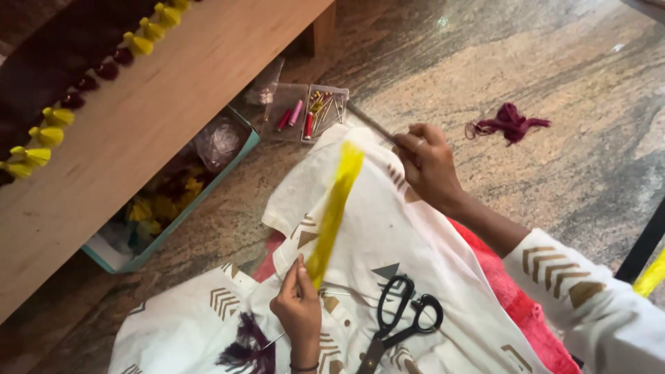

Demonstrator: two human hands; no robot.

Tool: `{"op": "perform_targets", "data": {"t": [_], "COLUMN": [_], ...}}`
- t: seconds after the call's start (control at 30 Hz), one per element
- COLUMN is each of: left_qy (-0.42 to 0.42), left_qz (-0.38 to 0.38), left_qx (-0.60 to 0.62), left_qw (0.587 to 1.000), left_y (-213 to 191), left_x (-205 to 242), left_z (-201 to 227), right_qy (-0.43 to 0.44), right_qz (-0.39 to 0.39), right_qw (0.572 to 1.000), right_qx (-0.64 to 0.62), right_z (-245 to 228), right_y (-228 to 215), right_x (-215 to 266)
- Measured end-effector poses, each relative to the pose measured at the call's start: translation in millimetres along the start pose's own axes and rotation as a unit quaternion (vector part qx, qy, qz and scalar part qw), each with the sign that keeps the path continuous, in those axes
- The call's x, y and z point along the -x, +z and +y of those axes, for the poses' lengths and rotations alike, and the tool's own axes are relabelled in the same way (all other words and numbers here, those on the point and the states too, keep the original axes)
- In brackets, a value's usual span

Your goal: Making decorative tassels by winding yarn and attaching them to a saree border.

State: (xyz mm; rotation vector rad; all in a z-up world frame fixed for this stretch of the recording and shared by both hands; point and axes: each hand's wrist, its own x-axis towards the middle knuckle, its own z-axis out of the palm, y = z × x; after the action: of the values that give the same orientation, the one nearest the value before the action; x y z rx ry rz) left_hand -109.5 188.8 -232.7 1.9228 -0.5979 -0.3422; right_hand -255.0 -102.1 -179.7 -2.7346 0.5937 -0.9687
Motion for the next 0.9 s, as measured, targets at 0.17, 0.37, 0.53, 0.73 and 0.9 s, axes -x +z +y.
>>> {"op": "perform_targets", "data": {"t": [0.17,0.37,0.53,0.73,0.9], "left_qy": [0.006,-0.01,-0.016,-0.055,0.024], "left_qz": [-0.001,-0.005,0.002,-0.003,0.007], "left_qx": [-0.043,-0.022,-0.035,-0.033,-0.023], "left_qw": [0.999,1.0,0.999,0.998,0.999], "left_y": [7,2,-3,0,0], "left_x": [-4,-9,-2,-5,-5], "left_z": [-5,16,-3,-3,-11], "right_qy": [-0.21,0.125,0.327,-0.184,-0.19], "right_qz": [-0.074,-0.033,-0.013,-0.268,-0.166], "right_qw": [0.974,0.981,0.938,0.936,0.968], "right_qx": [0.034,-0.144,-0.11,-0.134,-0.014], "right_z": [-29,-21,-2,-45,-27], "right_y": [-31,-2,-6,0,-17], "right_x": [-16,10,-8,43,21]}}
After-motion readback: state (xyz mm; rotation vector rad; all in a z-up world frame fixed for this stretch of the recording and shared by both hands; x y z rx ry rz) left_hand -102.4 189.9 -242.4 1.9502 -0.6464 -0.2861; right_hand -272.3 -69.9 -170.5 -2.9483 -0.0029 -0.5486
